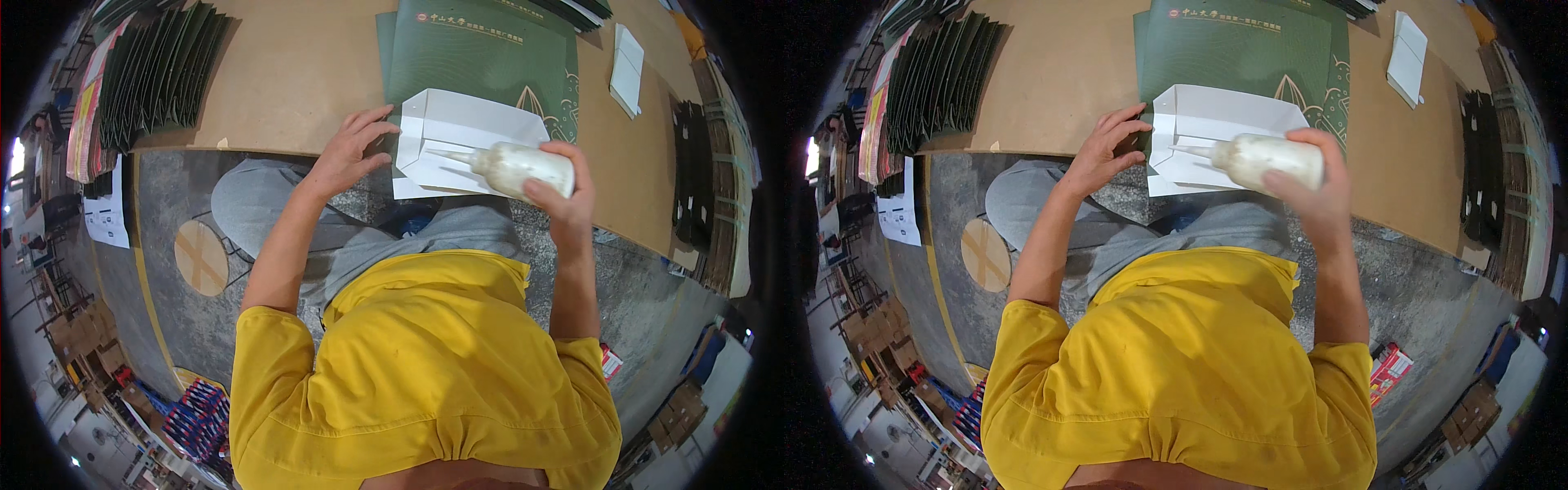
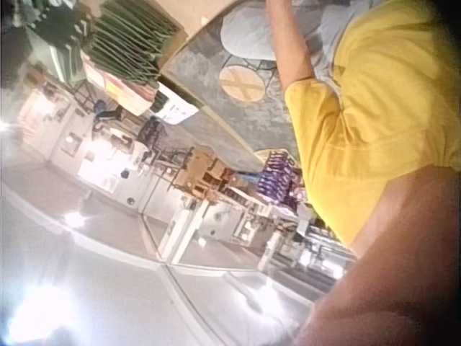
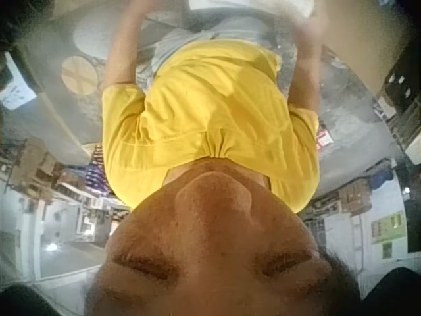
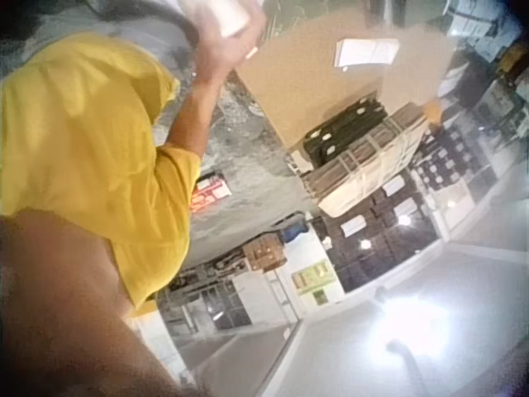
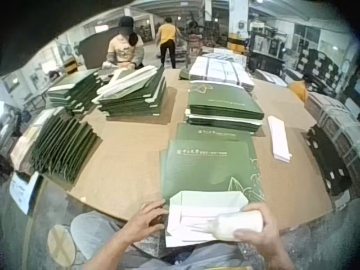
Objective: Manually folding and gluing the bottoms of paper shopping bags in an industrial setting.
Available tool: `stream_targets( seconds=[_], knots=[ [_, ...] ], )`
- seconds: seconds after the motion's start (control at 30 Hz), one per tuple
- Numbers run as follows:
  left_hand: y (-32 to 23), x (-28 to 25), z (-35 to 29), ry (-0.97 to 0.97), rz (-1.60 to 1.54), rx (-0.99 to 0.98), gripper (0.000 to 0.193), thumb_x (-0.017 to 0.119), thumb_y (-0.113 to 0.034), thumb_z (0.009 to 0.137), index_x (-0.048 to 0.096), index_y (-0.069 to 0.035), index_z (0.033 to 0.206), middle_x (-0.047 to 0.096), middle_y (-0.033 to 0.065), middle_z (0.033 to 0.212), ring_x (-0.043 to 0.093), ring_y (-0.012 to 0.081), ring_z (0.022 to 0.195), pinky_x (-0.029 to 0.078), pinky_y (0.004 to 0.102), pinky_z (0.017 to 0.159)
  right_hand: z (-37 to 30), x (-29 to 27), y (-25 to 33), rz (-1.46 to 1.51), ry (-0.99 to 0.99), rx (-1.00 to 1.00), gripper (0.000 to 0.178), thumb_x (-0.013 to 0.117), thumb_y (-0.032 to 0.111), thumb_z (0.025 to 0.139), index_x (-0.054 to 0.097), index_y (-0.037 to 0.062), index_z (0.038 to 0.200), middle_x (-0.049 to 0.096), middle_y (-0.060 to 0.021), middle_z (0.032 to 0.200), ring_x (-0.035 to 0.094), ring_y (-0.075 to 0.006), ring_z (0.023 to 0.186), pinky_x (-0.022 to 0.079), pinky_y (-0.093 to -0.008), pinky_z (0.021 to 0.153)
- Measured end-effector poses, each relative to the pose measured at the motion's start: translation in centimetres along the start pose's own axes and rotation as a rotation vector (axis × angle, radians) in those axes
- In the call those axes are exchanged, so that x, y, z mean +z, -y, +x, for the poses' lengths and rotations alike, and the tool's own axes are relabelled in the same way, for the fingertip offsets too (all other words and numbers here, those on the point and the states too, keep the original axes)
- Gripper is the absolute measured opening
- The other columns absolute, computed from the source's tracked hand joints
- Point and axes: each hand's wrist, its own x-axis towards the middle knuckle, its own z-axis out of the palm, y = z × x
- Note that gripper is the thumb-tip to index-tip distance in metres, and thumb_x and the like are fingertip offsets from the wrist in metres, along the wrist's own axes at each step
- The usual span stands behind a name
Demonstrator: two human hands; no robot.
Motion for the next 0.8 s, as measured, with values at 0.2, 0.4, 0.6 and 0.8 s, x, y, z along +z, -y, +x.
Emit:
stream_targets(
  seconds=[0.2, 0.4, 0.6, 0.8],
  knots=[
    [-0.4, 0.0, 0.1, 0.028, 0.085, -0.031, 0.052, 0.071, -0.003, 0.070, 0.055, -0.011, 0.118, 0.040, 0.0061, 0.141, 0.037, 0.0299, 0.127, 0.037, 0.0379, 0.104, 2.3, 4.3, 1.7, -0.586, 0.234, -0.396, 0.040, 0.076, 0.012, 0.066, 0.058, 0.0049, 0.101, 0.058, -0.0084, 0.094, 0.060, -0.0201, 0.083, 0.049, -0.0313, 0.073],
    [-0.5, -0.1, 0.1, 0.031, 0.039, -0.026, 0.052, 0.070, -0.002, 0.070, 0.054, -0.011, 0.119, 0.039, 0.0063, 0.142, 0.037, 0.0307, 0.126, 0.037, 0.0394, 0.104, 2.6, 5.9, 2.1, -0.711, 0.321, -0.461, 0.038, 0.076, 0.008, 0.064, 0.058, 0.0044, 0.097, 0.057, -0.0095, 0.095, 0.059, -0.0236, 0.087, 0.049, -0.0326, 0.076],
    [-0.5, 0.0, 0.0, 0.023, 0.038, -0.013, 0.052, 0.070, -0.003, 0.071, 0.054, -0.011, 0.120, 0.039, 0.0058, 0.142, 0.037, 0.0306, 0.126, 0.036, 0.0394, 0.105, 2.8, 6.1, 1.9, -0.758, 0.343, -0.533, 0.037, 0.076, 0.008, 0.064, 0.059, 0.0046, 0.097, 0.057, -0.0096, 0.095, 0.060, -0.0253, 0.085, 0.050, -0.0338, 0.074],
    [-0.4, 0.2, 0.0, 0.017, 0.033, -0.013, 0.052, 0.070, -0.003, 0.071, 0.054, -0.011, 0.120, 0.039, 0.0056, 0.141, 0.036, 0.0303, 0.126, 0.035, 0.0391, 0.105, 2.5, 5.6, 2.0, -0.768, 0.366, -0.552, 0.038, 0.077, 0.007, 0.063, 0.059, 0.0054, 0.097, 0.057, -0.0096, 0.093, 0.060, -0.0255, 0.083, 0.051, -0.0343, 0.072]
  ],
)
